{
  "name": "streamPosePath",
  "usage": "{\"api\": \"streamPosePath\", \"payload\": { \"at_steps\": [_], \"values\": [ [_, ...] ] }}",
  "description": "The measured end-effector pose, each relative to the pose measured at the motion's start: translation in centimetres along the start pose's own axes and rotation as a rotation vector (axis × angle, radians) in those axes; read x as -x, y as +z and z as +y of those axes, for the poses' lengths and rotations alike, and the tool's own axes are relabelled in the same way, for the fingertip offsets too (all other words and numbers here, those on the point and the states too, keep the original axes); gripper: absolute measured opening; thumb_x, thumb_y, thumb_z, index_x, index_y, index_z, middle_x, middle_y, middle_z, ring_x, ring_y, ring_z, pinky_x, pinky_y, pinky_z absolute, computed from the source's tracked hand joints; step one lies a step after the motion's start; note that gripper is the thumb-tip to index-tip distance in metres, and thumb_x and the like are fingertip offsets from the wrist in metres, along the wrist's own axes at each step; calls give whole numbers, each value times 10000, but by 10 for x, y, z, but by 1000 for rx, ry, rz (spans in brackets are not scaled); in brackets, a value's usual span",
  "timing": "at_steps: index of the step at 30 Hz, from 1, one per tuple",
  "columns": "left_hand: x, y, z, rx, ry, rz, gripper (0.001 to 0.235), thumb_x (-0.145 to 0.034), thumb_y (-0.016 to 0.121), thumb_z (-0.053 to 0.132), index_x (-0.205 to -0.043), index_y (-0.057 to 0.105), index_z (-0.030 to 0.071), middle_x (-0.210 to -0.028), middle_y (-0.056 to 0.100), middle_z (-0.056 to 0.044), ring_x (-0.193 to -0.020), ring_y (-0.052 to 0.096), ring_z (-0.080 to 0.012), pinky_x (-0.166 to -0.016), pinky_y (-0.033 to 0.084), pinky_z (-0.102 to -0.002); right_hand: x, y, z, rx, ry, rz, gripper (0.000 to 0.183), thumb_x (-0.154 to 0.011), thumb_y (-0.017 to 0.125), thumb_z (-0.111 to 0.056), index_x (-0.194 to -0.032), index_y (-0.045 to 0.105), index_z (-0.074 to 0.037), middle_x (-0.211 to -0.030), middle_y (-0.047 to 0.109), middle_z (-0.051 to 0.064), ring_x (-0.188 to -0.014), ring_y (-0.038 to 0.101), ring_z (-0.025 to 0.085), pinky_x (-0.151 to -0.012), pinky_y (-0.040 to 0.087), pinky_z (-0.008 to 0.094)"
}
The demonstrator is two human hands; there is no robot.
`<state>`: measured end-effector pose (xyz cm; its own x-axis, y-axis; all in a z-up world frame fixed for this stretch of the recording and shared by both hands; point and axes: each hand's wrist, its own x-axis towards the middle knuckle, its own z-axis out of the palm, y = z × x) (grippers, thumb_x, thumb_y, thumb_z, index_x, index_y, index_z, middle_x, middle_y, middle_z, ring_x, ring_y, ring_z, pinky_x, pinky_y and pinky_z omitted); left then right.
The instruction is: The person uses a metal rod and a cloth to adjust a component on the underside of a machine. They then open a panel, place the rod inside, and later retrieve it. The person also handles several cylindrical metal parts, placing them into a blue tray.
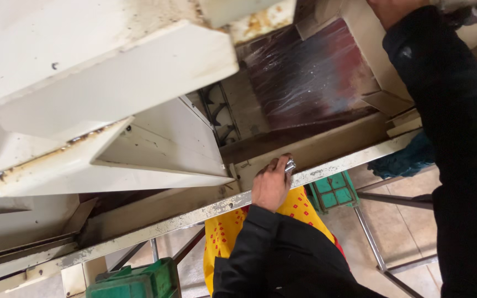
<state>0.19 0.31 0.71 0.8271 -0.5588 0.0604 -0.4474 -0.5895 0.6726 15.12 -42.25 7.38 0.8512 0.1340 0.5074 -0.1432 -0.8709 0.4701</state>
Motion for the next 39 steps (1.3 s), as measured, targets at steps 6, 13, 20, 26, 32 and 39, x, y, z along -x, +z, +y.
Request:
{"api": "streamPosePath", "payload": {
  "at_steps": [6,13,20,26,32,39],
  "values": [
    [4,-4,-2,31,31,-5,405,-889,689,142,-1281,585,139,-1101,711,-158,-932,701,-372,-810,567,-484,-4,-7,-30,-61,-107,45,241,-1199,503,-197,-1383,654,-160,-998,719,105,-761,675,276,-583,547,397],
    [4,-4,-5,43,61,13,412,-880,687,137,-1279,587,141,-1107,711,-153,-944,700,-370,-825,564,-486,-29,-13,0,-63,-84,54,271,-1201,495,-179,-1434,629,-145,-1019,716,133,-758,674,310,-567,548,425],
    [1,0,-2,-8,9,-61,378,-925,640,179,-1290,560,125,-1153,693,-183,-916,694,-411,-814,560,-514,-33,-6,-48,-114,133,160,431,-1148,512,-172,-1535,462,12,-1540,496,215,-1464,446,416,-1151,260,732],
    [0,5,-3,-5,-16,-62,369,-933,638,182,-1286,554,115,-1153,693,-189,-917,700,-410,-801,567,-516,-44,42,-120,-1298,698,-105,485,-1046,527,-378,-1390,626,-50,-1426,676,169,-1350,648,346,-1170,486,556],
    [-3,3,3,-41,-32,-63,353,-942,646,196,-1271,569,95,-1168,698,-189,-899,711,-398,-791,580,-494,-73,92,-41,-2609,1219,376,245,-1093,571,-382,-1045,649,-154,-1075,741,72,-1052,680,243,-973,598,408],
    [-4,-2,5,-42,-45,-87,359,-925,663,192,-1257,585,79,-1155,698,-188,-896,708,-398,-795,575,-490,-137,98,-100,-2251,1057,227,231,-1094,603,-299,-1024,686,-95,-1021,746,73,-985,669,228,-952,596,396]
  ]
}}
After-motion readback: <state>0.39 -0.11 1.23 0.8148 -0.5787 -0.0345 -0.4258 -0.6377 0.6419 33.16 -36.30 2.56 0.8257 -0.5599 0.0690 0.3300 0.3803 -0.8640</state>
